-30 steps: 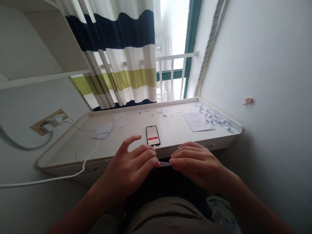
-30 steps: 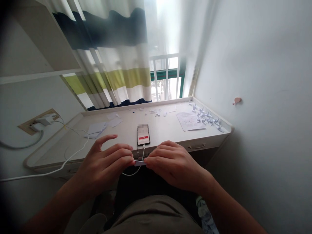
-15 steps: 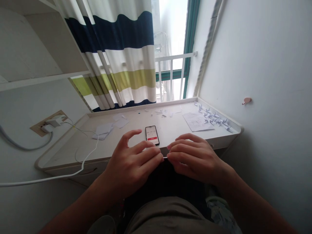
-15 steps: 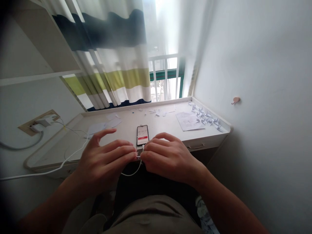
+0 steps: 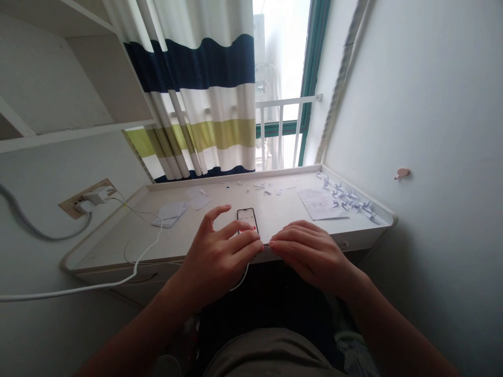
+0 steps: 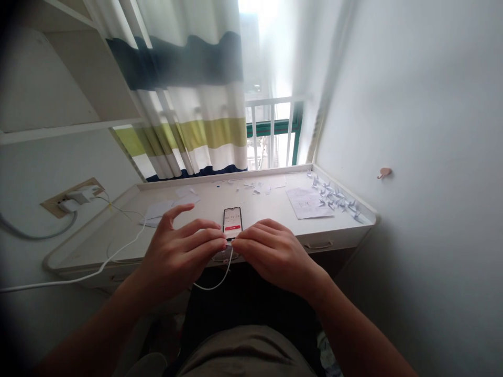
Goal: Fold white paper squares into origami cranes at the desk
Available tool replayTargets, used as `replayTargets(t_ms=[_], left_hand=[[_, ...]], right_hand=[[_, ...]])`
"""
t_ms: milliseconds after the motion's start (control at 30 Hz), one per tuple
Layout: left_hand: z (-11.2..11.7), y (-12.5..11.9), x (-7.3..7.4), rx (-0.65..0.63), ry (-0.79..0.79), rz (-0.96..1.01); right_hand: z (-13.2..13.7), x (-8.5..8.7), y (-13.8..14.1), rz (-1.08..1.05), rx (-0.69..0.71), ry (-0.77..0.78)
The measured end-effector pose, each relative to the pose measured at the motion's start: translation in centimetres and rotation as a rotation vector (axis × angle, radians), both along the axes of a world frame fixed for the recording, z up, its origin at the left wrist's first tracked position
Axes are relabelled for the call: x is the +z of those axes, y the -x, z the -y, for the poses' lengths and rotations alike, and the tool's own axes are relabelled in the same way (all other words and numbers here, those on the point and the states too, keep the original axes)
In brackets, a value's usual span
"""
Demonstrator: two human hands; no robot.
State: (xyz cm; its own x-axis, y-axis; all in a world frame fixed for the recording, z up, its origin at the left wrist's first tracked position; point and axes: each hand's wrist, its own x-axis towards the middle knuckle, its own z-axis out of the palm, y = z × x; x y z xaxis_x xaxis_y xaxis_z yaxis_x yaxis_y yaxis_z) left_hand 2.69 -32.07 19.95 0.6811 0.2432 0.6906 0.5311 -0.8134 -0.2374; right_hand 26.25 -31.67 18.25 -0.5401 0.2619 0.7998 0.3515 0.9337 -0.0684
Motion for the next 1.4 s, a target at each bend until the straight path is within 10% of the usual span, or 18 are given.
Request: replayTargets(t_ms=[300,533,867,1067,1200,1400], left_hand=[[-1.2,6.7,0.0,0.241,0.058,0.174],[0.2,1.2,-4.0,0.003,0.491,0.509],[0.4,-0.8,-1.5,-0.071,0.264,0.26],[0.1,1.2,-1.7,0.067,0.154,0.331],[0.1,1.9,-1.6,0.021,0.196,0.266],[0.4,0.0,-2.3,-0.137,0.192,0.138]], right_hand=[[0.2,-0.2,-6.1,-0.191,-0.277,-0.056],[0.7,-2.6,-0.8,-0.42,-0.181,0.157],[1.2,-1.7,1.0,-0.103,-0.128,0.121],[0.3,-1.5,-2.9,-0.194,-0.262,0.064],[0.3,-1.3,-4.2,-0.28,-0.325,0.304],[1.0,-1.8,0.4,-0.276,0.16,0.961]])
